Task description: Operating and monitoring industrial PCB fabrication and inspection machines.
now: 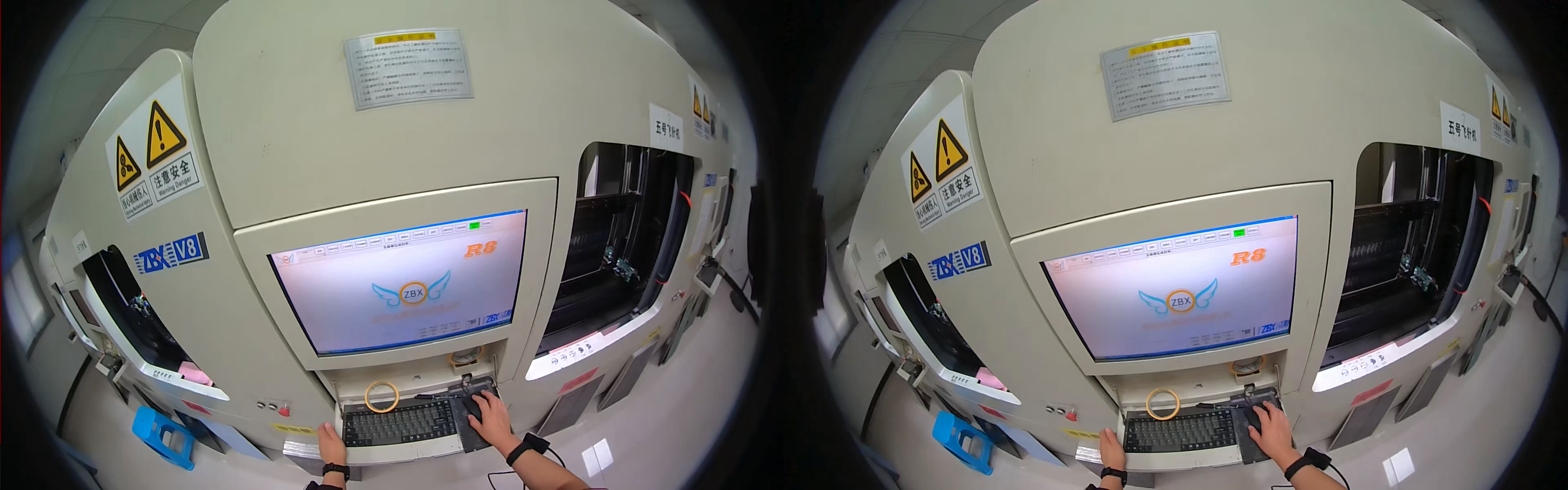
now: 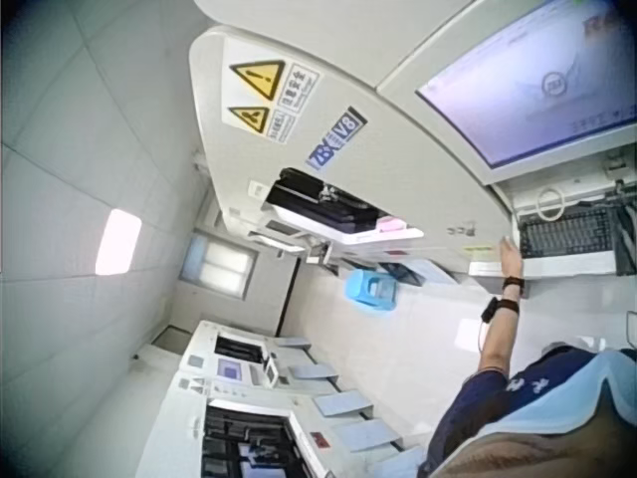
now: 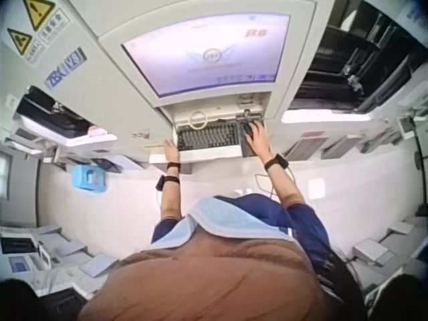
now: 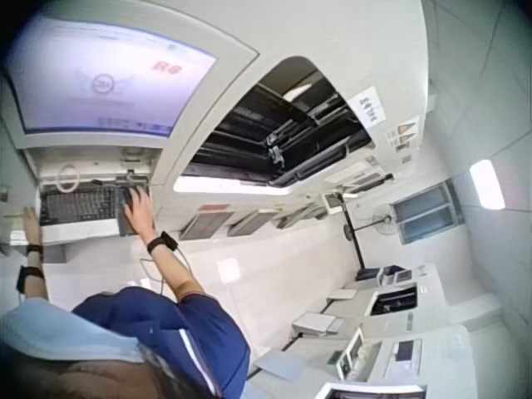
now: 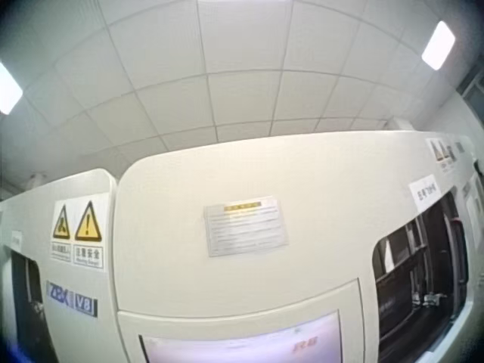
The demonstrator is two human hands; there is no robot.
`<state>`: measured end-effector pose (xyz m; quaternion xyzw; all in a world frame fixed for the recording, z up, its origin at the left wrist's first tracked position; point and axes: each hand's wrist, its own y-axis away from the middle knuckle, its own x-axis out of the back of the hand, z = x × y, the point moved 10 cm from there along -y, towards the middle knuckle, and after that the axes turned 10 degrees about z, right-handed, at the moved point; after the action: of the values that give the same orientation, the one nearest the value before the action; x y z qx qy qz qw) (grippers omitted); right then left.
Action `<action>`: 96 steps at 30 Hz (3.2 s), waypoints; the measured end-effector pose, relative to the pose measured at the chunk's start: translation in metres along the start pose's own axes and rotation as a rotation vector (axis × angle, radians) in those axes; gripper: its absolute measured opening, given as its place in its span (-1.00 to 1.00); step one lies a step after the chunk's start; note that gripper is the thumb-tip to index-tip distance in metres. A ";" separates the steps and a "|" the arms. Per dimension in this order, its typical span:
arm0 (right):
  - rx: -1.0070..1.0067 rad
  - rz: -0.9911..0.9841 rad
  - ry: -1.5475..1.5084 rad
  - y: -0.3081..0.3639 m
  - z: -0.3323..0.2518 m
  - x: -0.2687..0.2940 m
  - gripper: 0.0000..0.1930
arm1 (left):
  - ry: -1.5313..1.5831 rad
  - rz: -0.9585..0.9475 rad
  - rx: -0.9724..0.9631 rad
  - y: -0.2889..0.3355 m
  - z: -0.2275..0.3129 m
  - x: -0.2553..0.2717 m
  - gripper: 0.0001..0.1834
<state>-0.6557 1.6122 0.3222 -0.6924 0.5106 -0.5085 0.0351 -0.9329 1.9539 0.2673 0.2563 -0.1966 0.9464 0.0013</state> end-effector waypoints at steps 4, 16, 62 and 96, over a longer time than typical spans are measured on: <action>0.010 0.067 0.045 -0.001 -0.004 0.008 -0.48 | -0.155 -0.093 0.026 0.017 0.005 -0.002 -0.56; 0.037 0.079 0.027 0.000 -0.008 0.009 -0.57 | -0.297 -0.039 -0.025 0.030 0.018 0.010 -0.62; -0.046 0.172 0.163 0.008 -0.001 0.016 -0.58 | -0.265 -0.064 -0.067 0.025 0.027 0.008 -0.60; -0.066 0.203 0.211 0.009 -0.002 0.021 -0.60 | -0.252 -0.086 -0.049 0.024 0.027 0.006 -0.61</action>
<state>-0.6645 1.5933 0.3321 -0.5809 0.5952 -0.5553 0.0096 -0.9277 1.9215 0.2829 0.3811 -0.2071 0.9007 0.0234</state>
